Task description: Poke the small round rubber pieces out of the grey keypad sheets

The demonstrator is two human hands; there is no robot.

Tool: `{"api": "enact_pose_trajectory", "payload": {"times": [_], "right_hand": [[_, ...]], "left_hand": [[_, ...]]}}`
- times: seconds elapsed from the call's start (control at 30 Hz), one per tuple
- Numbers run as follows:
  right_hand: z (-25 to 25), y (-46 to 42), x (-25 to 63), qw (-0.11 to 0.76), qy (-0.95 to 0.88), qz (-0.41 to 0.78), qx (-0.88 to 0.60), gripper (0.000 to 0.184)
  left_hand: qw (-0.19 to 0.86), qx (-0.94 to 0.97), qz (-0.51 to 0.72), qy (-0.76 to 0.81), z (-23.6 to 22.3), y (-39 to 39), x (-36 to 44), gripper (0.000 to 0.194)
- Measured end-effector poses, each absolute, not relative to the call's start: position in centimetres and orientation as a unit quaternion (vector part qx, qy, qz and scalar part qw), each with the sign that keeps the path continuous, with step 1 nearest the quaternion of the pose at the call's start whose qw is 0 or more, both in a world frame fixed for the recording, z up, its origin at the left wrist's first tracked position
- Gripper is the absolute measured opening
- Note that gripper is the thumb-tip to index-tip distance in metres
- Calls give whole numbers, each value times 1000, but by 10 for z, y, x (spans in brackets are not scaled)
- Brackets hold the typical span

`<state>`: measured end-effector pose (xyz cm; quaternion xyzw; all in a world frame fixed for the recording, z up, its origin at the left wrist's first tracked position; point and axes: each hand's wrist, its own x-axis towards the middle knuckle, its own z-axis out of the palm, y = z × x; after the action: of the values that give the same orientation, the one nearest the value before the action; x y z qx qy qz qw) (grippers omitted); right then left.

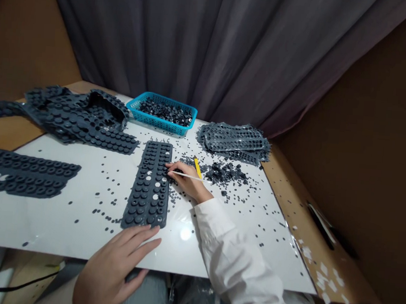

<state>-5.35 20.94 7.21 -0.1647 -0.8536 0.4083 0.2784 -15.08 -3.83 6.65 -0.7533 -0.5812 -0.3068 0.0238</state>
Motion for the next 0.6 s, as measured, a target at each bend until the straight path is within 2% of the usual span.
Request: {"api": "enact_pose_trajectory", "payload": {"times": [0.17, 0.33, 0.47, 0.6], "right_hand": [[68, 216, -57, 267, -915, 273, -132, 16], [64, 223, -63, 270, -945, 148, -112, 19], [62, 229, -66, 267, -945, 135, -133, 20], [64, 233, -65, 296, -911, 201, -205, 17]], "left_hand": [[19, -755, -305, -580, 66, -38, -152, 41], [12, -753, -311, -580, 66, -38, -153, 41], [6, -753, -311, -581, 65, -38, -153, 42], [9, -755, -308, -579, 67, -38, -152, 42]]}}
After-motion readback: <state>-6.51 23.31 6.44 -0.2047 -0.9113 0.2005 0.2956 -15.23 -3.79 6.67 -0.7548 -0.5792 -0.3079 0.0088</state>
